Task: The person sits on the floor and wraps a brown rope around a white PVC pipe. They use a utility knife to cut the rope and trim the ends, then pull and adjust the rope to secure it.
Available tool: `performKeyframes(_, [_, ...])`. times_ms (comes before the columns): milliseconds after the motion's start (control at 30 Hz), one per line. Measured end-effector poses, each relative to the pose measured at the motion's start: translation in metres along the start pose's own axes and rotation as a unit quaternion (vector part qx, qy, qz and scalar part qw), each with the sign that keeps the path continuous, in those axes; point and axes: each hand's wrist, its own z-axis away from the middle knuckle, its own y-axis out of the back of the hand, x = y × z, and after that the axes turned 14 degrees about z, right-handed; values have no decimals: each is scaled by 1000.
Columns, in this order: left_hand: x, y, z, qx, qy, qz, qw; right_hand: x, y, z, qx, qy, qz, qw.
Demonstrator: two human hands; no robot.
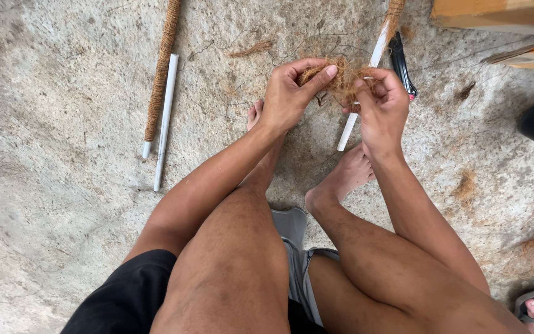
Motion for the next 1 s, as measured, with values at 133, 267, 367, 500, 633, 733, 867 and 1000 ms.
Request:
performKeyframes(133, [10, -4, 1, 48, -15, -43, 998, -2, -6, -4, 68, 3, 13, 998])
performKeyframes(267, [17, -8, 1, 100, 30, -72, 992, -9, -8, 1, -16, 20, -55, 998])
performKeyframes(367, [17, -12, 1, 92, -22, -1, 996, -11, -13, 4, -49, 3, -95, 994])
performKeyframes(500, [14, -12, -1, 55, -21, 43, 997, -10, -14, 2, -57, 37, -104, 992])
performKeyframes(633, [13, -5, 0, -17, 76, 71, 994, -6, -7, 1, -81, 31, -118, 989])
performKeyframes(733, [11, -3, 0, 36, 88, 32, 995, -2, -3, 1, -90, 14, -149, 985])
performKeyframes(867, [8, -5, -1, 59, 48, 76, 994, 0, -2, 1, -73, 0, -133, 988])
performKeyframes(1000, [6, 1, -2, 118, 63, 14, 991, 6, -1, 0, -56, -14, -115, 992])
